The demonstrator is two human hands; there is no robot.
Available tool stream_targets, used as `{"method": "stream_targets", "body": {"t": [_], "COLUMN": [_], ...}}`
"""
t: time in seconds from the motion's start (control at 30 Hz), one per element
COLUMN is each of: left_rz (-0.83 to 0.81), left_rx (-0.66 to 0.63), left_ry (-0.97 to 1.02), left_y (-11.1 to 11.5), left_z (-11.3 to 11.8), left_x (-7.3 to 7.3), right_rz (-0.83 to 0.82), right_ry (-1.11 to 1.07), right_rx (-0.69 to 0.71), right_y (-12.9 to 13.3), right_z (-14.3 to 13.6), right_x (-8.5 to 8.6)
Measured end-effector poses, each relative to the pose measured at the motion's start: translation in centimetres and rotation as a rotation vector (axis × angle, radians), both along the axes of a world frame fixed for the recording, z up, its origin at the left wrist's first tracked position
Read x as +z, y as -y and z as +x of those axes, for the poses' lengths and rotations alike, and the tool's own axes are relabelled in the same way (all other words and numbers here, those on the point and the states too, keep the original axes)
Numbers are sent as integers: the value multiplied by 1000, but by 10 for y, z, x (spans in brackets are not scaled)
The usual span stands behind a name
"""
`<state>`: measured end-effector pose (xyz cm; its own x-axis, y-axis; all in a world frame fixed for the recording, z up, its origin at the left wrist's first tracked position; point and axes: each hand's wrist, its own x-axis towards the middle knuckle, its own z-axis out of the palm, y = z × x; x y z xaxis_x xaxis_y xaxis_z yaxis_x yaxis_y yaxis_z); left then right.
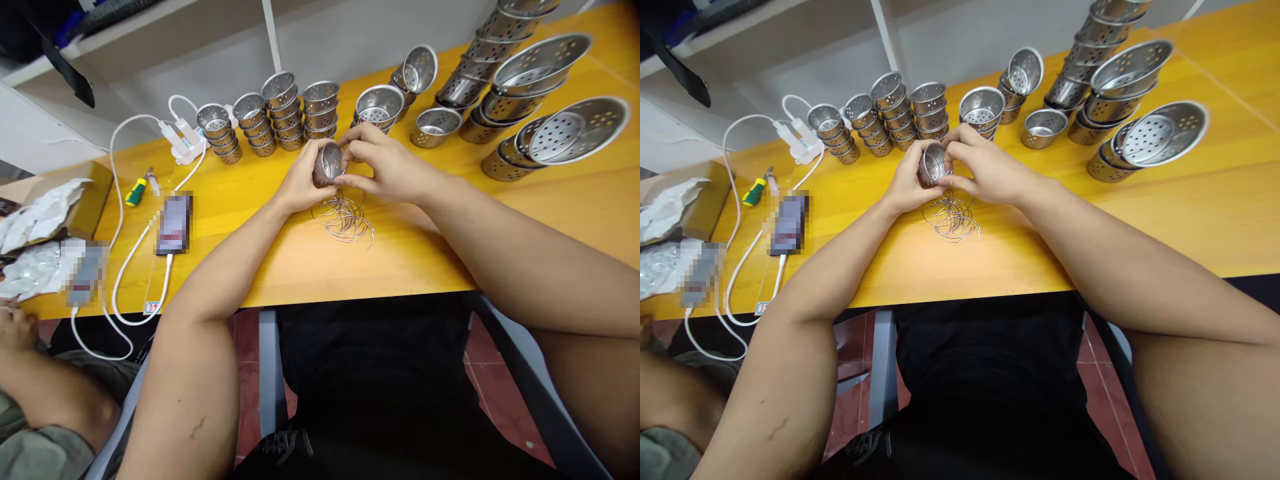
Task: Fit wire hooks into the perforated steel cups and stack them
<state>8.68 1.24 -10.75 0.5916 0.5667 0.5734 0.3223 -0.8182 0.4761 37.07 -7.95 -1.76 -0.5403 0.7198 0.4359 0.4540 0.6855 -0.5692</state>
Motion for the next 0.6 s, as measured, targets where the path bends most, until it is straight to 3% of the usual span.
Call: {"method": "stream_targets", "body": {"t": [0.2,0.6], "left_rz": [30,45], "left_rx": [-39,-71], "left_ry": [23,19], "left_y": [-9,-15], "left_z": [-2,-5], "left_x": [-5,-10], "right_rz": [61,-13], "right_ry": [-47,-146], "right_rx": [8,-17], "right_y": [-4,-9], "right_z": [0,-2], "right_x": [-7,-9]}}
